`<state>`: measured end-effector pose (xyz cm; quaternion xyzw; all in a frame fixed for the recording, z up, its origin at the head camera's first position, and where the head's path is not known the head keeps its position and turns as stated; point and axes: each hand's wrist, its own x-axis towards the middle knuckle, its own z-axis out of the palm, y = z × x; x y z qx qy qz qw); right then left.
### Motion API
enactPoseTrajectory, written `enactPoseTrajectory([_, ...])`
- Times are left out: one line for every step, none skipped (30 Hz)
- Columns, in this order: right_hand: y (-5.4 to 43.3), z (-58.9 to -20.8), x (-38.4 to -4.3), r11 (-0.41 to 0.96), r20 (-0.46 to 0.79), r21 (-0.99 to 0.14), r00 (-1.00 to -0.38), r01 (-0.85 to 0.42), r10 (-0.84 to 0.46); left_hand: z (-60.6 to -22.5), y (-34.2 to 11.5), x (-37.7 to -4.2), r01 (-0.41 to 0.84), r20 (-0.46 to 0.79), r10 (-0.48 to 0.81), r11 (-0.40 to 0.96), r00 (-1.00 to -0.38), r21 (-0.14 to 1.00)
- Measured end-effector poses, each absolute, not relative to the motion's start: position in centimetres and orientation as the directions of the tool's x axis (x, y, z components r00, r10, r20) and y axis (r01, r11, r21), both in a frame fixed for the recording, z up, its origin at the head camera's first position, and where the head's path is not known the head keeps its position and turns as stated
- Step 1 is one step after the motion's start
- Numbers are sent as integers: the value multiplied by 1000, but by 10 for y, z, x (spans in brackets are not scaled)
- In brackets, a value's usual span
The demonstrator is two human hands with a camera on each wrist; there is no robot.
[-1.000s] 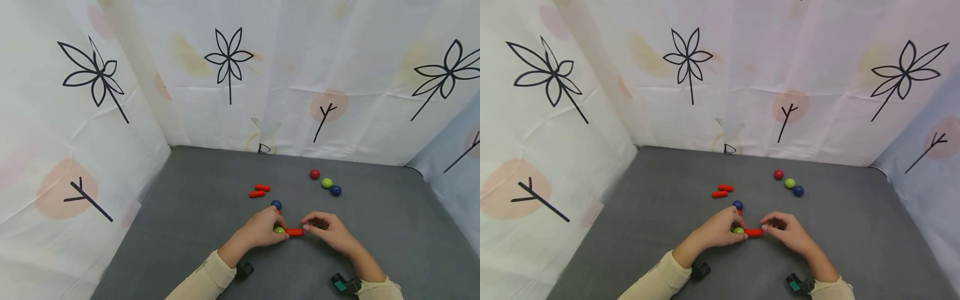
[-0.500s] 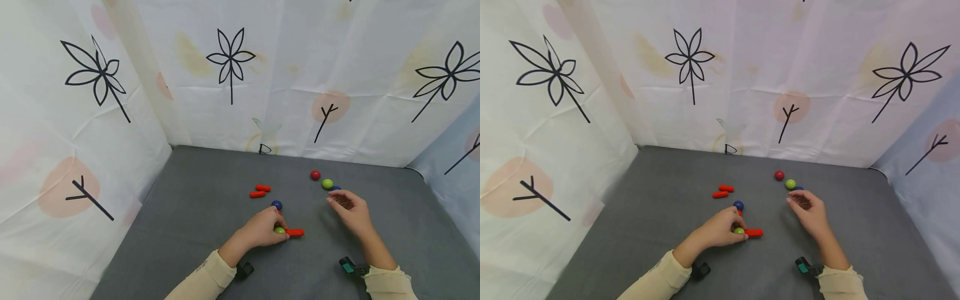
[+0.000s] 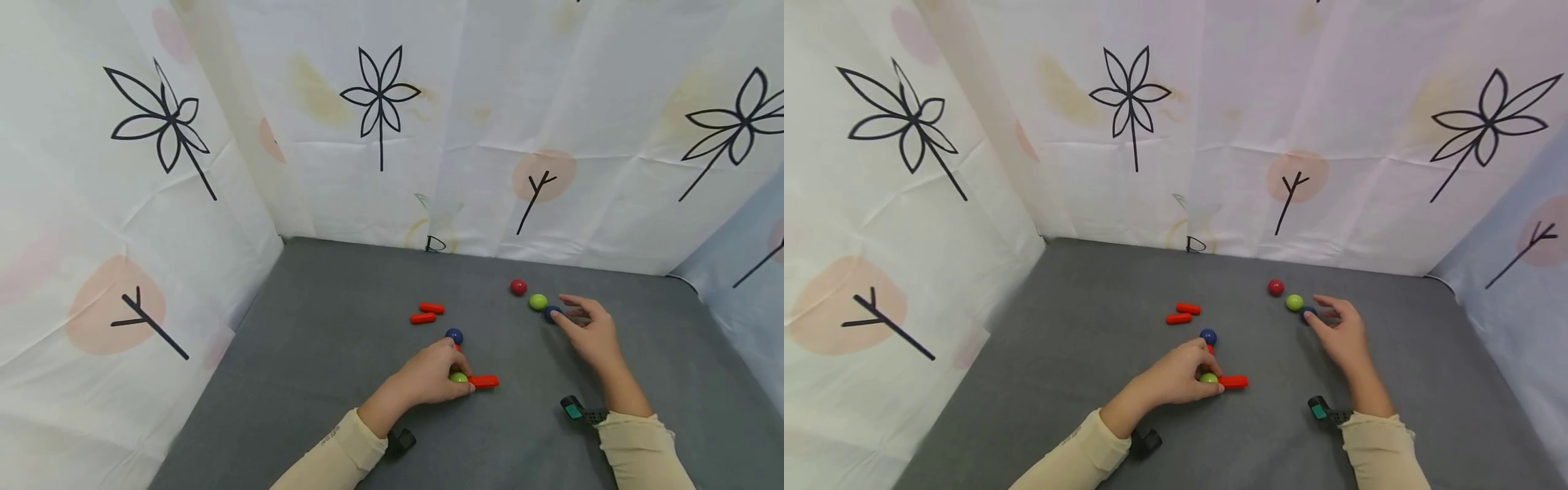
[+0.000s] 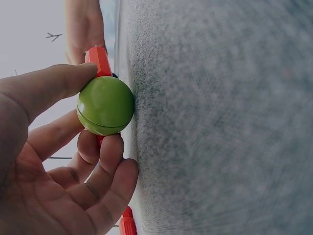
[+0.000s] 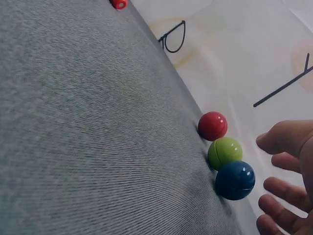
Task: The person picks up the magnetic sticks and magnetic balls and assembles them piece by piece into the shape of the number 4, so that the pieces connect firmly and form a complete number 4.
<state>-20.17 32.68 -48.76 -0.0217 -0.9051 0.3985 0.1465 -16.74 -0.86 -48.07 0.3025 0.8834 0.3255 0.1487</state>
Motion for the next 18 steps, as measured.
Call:
enactPoseTrajectory([328,-488,-203,684,233,-726,-960,-67,153,-480,-8,-167,436,-68,631,606,-773,666])
enactPoseTrajectory([329,-488,-204,687,219,-725,-964,-56,152,-480,-8,-167,434,-71,630,607,-773,665])
enactPoseTrajectory([329,-488,-205,689,205,-723,-967,-46,151,-480,-8,-167,431,-74,629,608,-774,666])
enactPoseTrajectory([329,-488,-206,689,193,-724,-970,-37,150,-480,-8,-167,430,-75,628,610,-775,665])
enactPoseTrajectory([330,-489,-207,689,182,-725,-972,-29,151,-480,-8,-167,428,-78,627,612,-775,666])
enactPoseTrajectory([330,-489,-208,689,172,-724,-973,-19,154,-481,-8,-167,426,-80,626,613,-776,666])
enactPoseTrajectory([330,-489,-208,688,164,-726,-974,-11,156,-481,-8,-167,424,-82,624,615,-777,665])
enactPoseTrajectory([330,-489,-209,688,156,-726,-975,-4,159,-481,-8,-167,424,-83,624,616,-777,664])
enactPoseTrajectory([330,-490,-210,686,149,-727,-975,4,164,-481,-8,-167,424,-83,624,616,-777,663])
enactPoseTrajectory([330,-491,-211,687,143,-727,-975,13,169,-481,-8,-167,424,-85,624,618,-777,662])
enactPoseTrajectory([331,-491,-211,686,138,-727,-975,19,173,-481,-8,-167,422,-88,625,617,-776,664])
enactPoseTrajectory([331,-492,-212,686,136,-727,-975,24,178,-481,-8,-167,420,-91,626,616,-774,666])
enactPoseTrajectory([331,-492,-212,686,135,-727,-974,26,180,-482,-8,-168,420,-92,628,615,-773,667])
enactPoseTrajectory([331,-493,-212,687,136,-726,-974,28,184,-482,-8,-168,421,-92,629,615,-772,667])
enactPoseTrajectory([330,-493,-213,686,137,-727,-973,29,187,-482,-8,-168,418,-95,629,614,-772,669])
enactPoseTrajectory([331,-493,-213,688,139,-725,-972,31,190,-482,-8,-168,417,-97,628,615,-772,670])
enactPoseTrajectory([331,-494,-214,687,140,-726,-971,32,193,-482,-8,-168,416,-96,628,614,-772,671])
enactPoseTrajectory([331,-494,-214,689,138,-724,-971,35,194,-482,-8,-168,417,-95,627,615,-773,669])
